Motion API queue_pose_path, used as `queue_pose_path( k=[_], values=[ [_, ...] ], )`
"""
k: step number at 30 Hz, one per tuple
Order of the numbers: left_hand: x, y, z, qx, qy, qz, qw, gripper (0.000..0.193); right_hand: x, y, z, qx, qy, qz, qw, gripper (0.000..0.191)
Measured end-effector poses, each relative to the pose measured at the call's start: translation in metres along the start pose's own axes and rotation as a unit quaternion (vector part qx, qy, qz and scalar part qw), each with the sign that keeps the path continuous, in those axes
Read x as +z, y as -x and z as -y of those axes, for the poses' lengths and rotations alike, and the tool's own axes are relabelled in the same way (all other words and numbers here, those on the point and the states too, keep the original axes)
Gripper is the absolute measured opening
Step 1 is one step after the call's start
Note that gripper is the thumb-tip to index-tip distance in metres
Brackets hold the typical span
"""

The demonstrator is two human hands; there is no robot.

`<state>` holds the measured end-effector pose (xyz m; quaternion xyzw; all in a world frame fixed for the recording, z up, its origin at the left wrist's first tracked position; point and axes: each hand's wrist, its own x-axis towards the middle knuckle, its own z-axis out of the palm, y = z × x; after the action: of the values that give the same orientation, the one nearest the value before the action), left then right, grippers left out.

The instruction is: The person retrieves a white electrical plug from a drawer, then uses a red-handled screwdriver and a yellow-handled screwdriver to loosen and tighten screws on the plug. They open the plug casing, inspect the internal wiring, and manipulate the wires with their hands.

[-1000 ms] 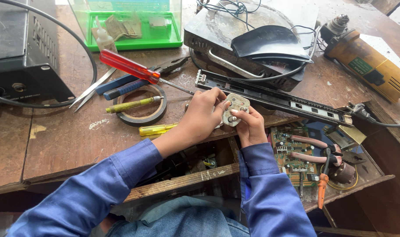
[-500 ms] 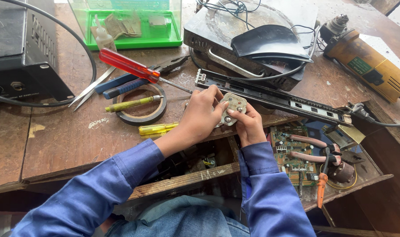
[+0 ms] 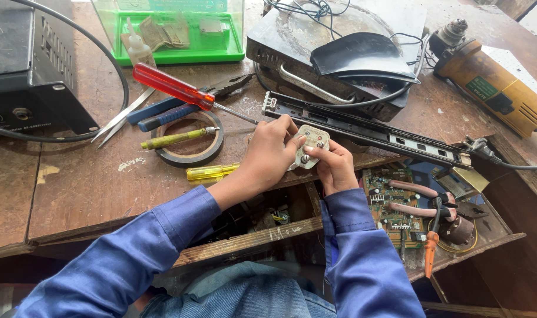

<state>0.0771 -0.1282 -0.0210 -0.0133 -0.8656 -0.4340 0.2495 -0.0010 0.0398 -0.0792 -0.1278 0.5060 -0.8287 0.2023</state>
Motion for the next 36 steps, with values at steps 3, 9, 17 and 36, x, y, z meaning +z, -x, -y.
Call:
queue_pose_path(
  k=[3, 9, 17, 36],
  values=[
    [0.0, 0.0, 0.002, -0.006, 0.003, 0.002, 1.0, 0.02, -0.002, -0.003, -0.002, 0.008, 0.018, -0.011, 1.0, 0.036],
    [-0.002, -0.001, 0.006, -0.018, 0.008, 0.006, 1.0, 0.019, -0.006, -0.008, -0.005, 0.024, 0.039, 0.001, 0.999, 0.04],
    [-0.005, -0.002, 0.004, -0.021, 0.026, 0.004, 0.999, 0.018, -0.003, -0.005, 0.0, 0.026, 0.037, 0.013, 0.999, 0.045],
    [0.007, -0.005, 0.022, 0.022, 0.067, 0.002, 0.997, 0.019, 0.004, 0.003, 0.002, -0.018, -0.035, -0.022, 0.999, 0.042]
  ],
)
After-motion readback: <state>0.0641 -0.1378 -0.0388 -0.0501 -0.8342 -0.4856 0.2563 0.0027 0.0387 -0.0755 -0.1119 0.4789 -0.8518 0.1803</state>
